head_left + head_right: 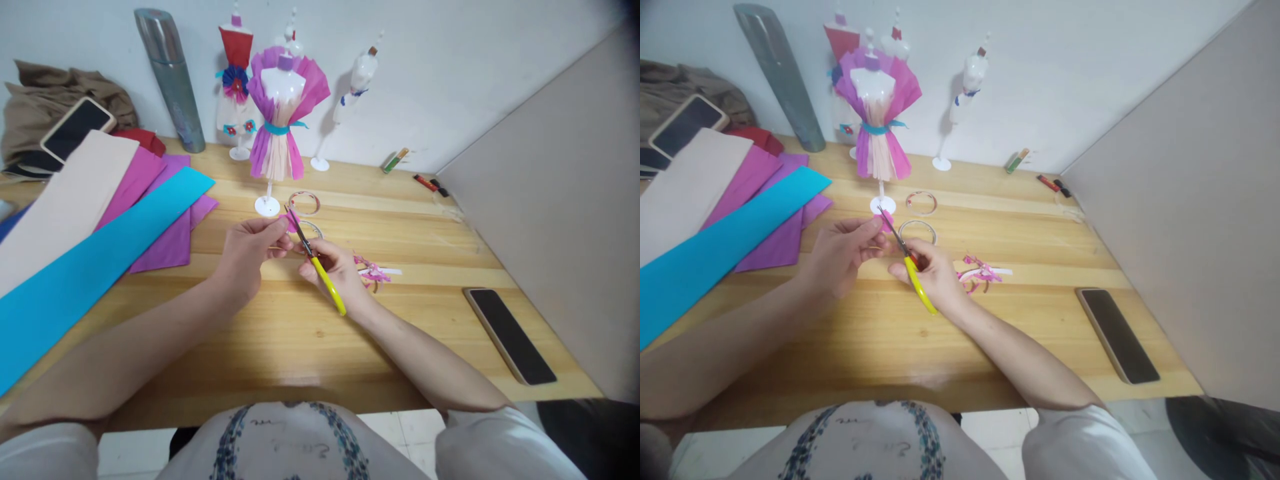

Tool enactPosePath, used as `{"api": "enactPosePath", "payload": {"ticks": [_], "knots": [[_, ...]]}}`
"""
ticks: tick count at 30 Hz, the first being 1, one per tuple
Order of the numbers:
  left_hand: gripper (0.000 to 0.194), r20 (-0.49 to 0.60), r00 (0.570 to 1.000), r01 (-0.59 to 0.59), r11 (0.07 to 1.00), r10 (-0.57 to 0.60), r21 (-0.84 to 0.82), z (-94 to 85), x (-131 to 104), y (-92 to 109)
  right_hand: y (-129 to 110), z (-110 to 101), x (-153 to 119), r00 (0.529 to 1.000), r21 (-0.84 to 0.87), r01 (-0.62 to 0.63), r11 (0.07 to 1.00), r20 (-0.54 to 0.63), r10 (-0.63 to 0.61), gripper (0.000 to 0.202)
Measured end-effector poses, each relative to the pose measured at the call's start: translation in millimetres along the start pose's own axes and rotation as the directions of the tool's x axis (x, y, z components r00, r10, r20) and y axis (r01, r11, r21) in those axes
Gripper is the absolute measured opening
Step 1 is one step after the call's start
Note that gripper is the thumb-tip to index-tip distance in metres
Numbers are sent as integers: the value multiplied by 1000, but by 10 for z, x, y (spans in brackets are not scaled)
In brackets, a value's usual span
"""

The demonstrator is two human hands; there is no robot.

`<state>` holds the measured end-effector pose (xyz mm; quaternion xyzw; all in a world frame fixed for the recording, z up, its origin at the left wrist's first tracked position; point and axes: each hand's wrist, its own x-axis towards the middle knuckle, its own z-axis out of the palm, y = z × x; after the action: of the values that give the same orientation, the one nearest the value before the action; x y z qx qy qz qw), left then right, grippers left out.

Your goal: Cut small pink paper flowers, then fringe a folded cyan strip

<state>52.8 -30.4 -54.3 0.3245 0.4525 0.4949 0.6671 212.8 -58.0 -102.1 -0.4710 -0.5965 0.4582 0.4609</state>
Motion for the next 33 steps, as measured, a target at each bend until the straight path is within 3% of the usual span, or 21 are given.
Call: {"api": "enactPosePath", "payload": {"ticks": [7, 15, 27, 33], "knots": [[21, 21, 998, 57, 983, -54, -176, 22, -32, -71, -11, 10, -12, 1000, 20, 25, 999, 1, -25, 41], [19, 31, 996, 84, 961, -79, -263, 26, -56, -114, -39, 22, -14, 998, 32, 58, 998, -7, -58, 39], [34, 68, 993, 107, 970, -95, -220, 16, -65, -110, -42, -6, -14, 998, -37, 52, 998, -23, -53, 45], [33, 53, 987, 160, 973, -154, -167, 12, -35, -51, -58, 0, -16, 998, -20, 52, 998, -26, -52, 45]]}}
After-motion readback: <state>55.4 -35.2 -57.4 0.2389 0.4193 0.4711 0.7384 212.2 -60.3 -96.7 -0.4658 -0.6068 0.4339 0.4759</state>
